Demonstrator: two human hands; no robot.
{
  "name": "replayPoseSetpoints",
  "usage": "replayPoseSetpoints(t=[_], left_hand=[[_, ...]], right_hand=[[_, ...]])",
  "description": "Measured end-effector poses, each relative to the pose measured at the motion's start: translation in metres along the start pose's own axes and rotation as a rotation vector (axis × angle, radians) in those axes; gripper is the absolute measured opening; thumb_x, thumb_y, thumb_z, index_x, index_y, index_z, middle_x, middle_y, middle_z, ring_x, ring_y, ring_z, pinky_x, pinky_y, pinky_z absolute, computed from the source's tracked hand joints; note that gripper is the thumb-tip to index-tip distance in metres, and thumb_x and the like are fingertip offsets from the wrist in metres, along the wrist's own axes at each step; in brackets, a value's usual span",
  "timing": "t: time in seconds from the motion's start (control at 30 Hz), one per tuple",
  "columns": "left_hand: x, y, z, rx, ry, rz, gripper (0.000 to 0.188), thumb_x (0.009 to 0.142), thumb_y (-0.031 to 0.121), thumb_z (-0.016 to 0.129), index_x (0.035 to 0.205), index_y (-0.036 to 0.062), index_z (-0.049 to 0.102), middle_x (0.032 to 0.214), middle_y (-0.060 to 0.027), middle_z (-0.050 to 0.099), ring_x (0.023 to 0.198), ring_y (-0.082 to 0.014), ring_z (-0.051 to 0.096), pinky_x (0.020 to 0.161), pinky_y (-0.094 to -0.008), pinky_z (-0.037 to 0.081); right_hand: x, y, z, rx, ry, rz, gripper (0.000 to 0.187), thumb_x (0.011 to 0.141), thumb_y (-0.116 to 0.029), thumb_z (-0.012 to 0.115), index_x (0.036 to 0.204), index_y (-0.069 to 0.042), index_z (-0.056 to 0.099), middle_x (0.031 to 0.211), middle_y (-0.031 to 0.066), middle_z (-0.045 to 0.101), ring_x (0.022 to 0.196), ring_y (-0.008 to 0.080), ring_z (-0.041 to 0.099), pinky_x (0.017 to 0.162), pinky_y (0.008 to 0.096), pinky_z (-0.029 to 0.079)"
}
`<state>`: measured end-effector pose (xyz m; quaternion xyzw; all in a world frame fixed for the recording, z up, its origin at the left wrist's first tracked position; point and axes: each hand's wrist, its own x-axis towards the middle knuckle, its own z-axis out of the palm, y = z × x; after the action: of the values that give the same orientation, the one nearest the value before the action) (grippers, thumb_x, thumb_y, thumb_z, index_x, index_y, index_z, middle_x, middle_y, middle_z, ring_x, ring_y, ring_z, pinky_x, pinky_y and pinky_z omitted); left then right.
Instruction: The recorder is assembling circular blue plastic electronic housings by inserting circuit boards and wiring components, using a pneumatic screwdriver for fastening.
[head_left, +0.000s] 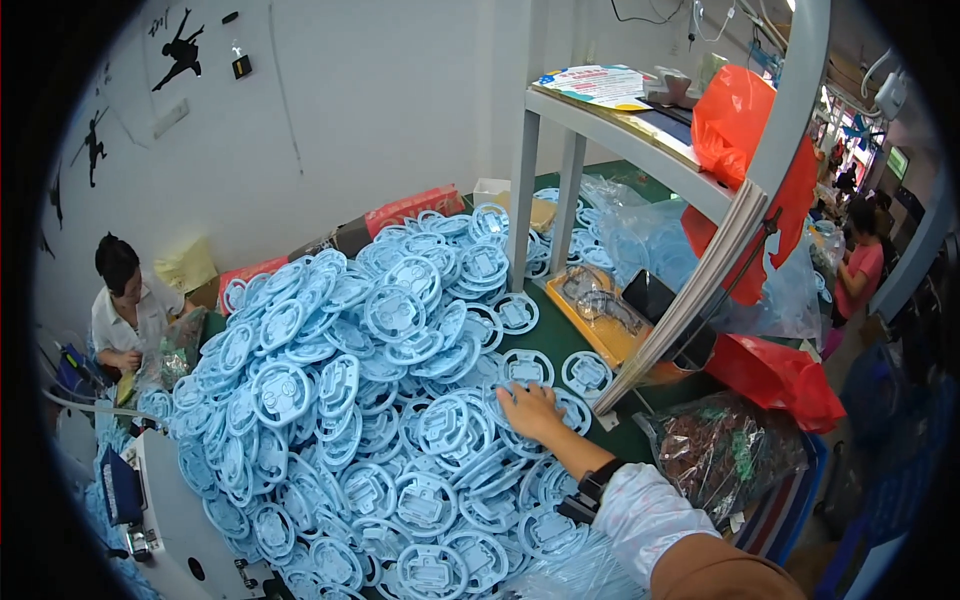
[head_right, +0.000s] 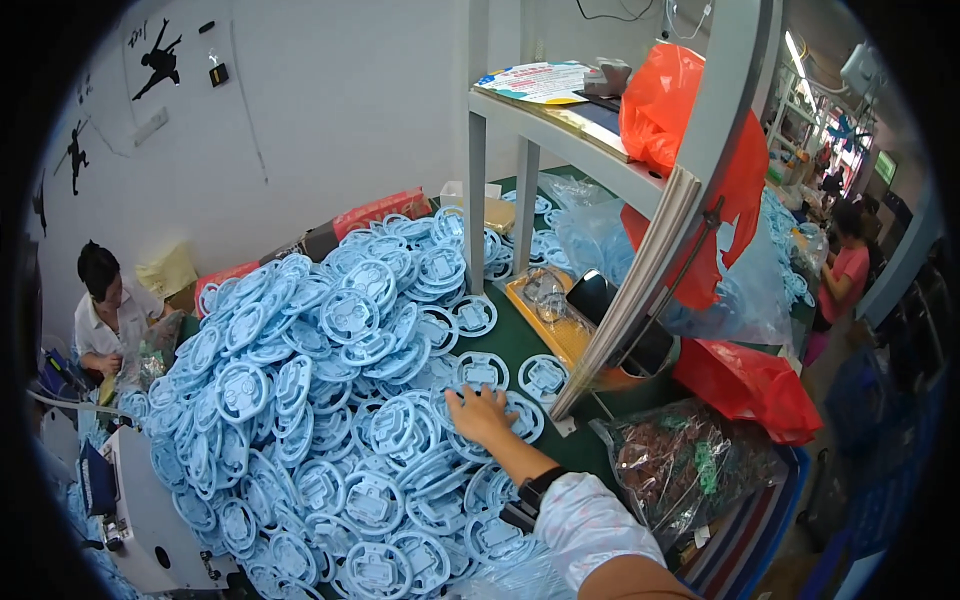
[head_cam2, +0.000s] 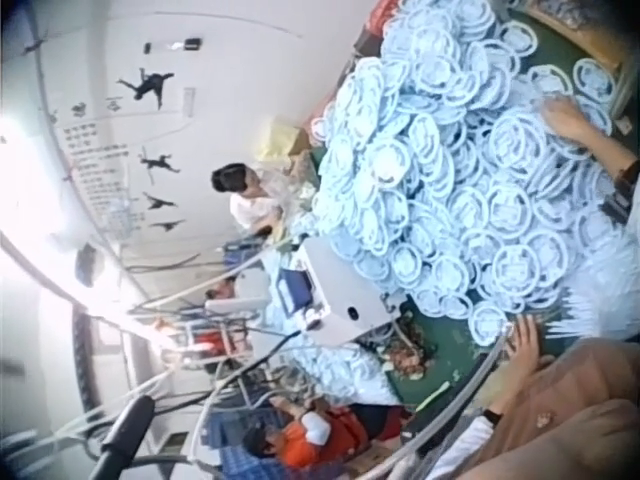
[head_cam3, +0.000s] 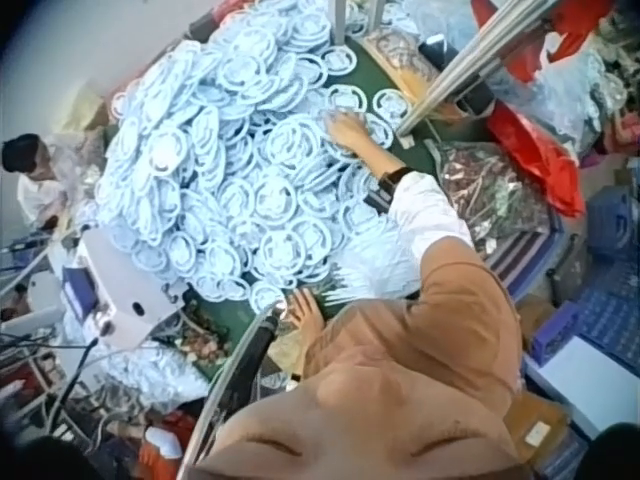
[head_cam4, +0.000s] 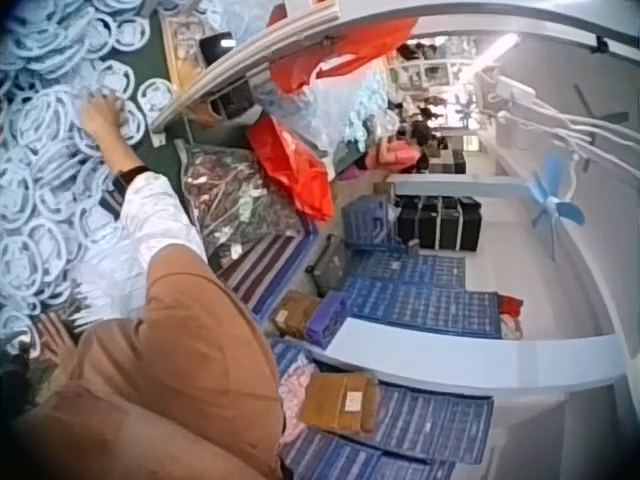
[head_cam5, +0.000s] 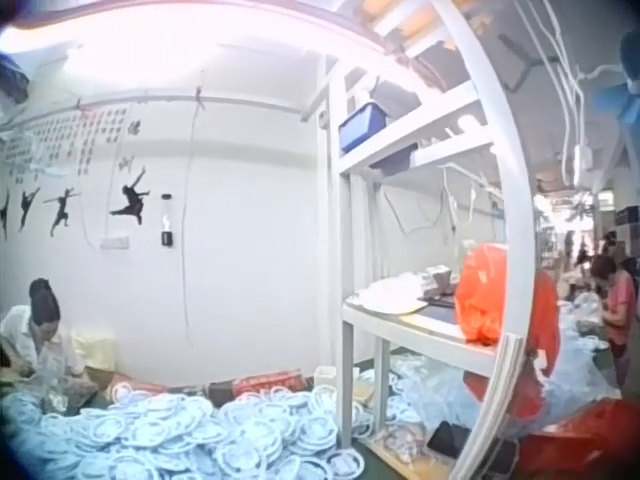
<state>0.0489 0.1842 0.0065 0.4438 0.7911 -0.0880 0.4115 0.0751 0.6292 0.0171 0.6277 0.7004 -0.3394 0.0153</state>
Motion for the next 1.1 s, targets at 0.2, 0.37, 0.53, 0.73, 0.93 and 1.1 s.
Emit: replayPoseSetpoints(t=[0.2,0.37,0.53,0.73,0.93,1.1], left_hand=[[-0.003,-0.002,0.006,0.001,0.061,0.048,0.099,0.078,0.046,0.059,0.142,-0.0021,0.001,0.147,-0.0257,-0.008,0.134,-0.0461,-0.005,0.097,-0.0673,0.006],[-0.006,0.003,0.003,0.008,0.072,0.046,0.105,0.073,0.042,0.067,0.142,-0.0021,0.0,0.147,-0.0264,-0.007,0.134,-0.0469,-0.004,0.098,-0.0664,0.007],[0.0,-0.008,0.02,0.043,0.18,0.101,0.118,0.064,0.045,0.075,0.143,0.0002,0.0,0.147,-0.0258,-0.005,0.134,-0.0475,-0.002,0.099,-0.0671,0.01],[-0.002,-0.012,0.024,-0.021,0.235,0.067,0.117,0.061,0.044,0.077,0.143,0.0025,0.004,0.148,-0.0209,-0.001,0.136,-0.0409,0.002,0.101,-0.064,0.013],[-0.012,0.003,0.008,-0.029,0.221,0.103,0.11,0.066,0.041,0.075,0.143,0.003,0.007,0.149,-0.0194,0.002,0.136,-0.0393,0.005,0.102,-0.0613,0.014],[-0.031,0.03,0.024,-0.178,0.364,-0.055,0.095,0.075,0.039,0.069,0.142,0.0021,0.012,0.148,-0.0196,0.005,0.136,-0.0386,0.008,0.105,-0.0583,0.012]], right_hand=[[0.031,0.038,-0.027,0.004,0.147,0.029,0.066,0.088,-0.054,0.034,0.137,-0.009,0.035,0.141,0.0254,0.027,0.129,0.0413,0.027,0.103,0.0515,0.025],[0.046,0.049,-0.011,-0.129,0.232,0.224,0.072,0.087,-0.056,0.035,0.137,-0.004,0.031,0.133,0.0297,0.037,0.124,0.0427,0.037,0.101,0.0486,0.03],[-0.012,0.04,-0.02,-0.069,0.122,-0.103,0.066,0.087,-0.055,0.036,0.126,-0.003,0.046,0.128,0.0301,0.042,0.12,0.0437,0.039,0.099,0.0467,0.034],[-0.082,0.056,-0.007,0.173,0.235,-0.659,0.037,0.086,-0.03,0.054,0.109,-0.002,0.059,0.129,0.0288,0.04,0.117,0.043,0.041,0.098,0.0442,0.034],[-0.146,0.081,-0.008,0.135,0.018,-0.866,0.03,0.08,-0.024,0.062,0.101,-0.003,0.062,0.129,0.0288,0.04,0.118,0.0418,0.04,0.099,0.0429,0.033],[-0.164,0.091,-0.021,0.118,-0.068,-0.937,0.037,0.081,-0.027,0.061,0.11,-0.005,0.059,0.128,0.029,0.042,0.115,0.0424,0.045,0.097,0.0444,0.036]])
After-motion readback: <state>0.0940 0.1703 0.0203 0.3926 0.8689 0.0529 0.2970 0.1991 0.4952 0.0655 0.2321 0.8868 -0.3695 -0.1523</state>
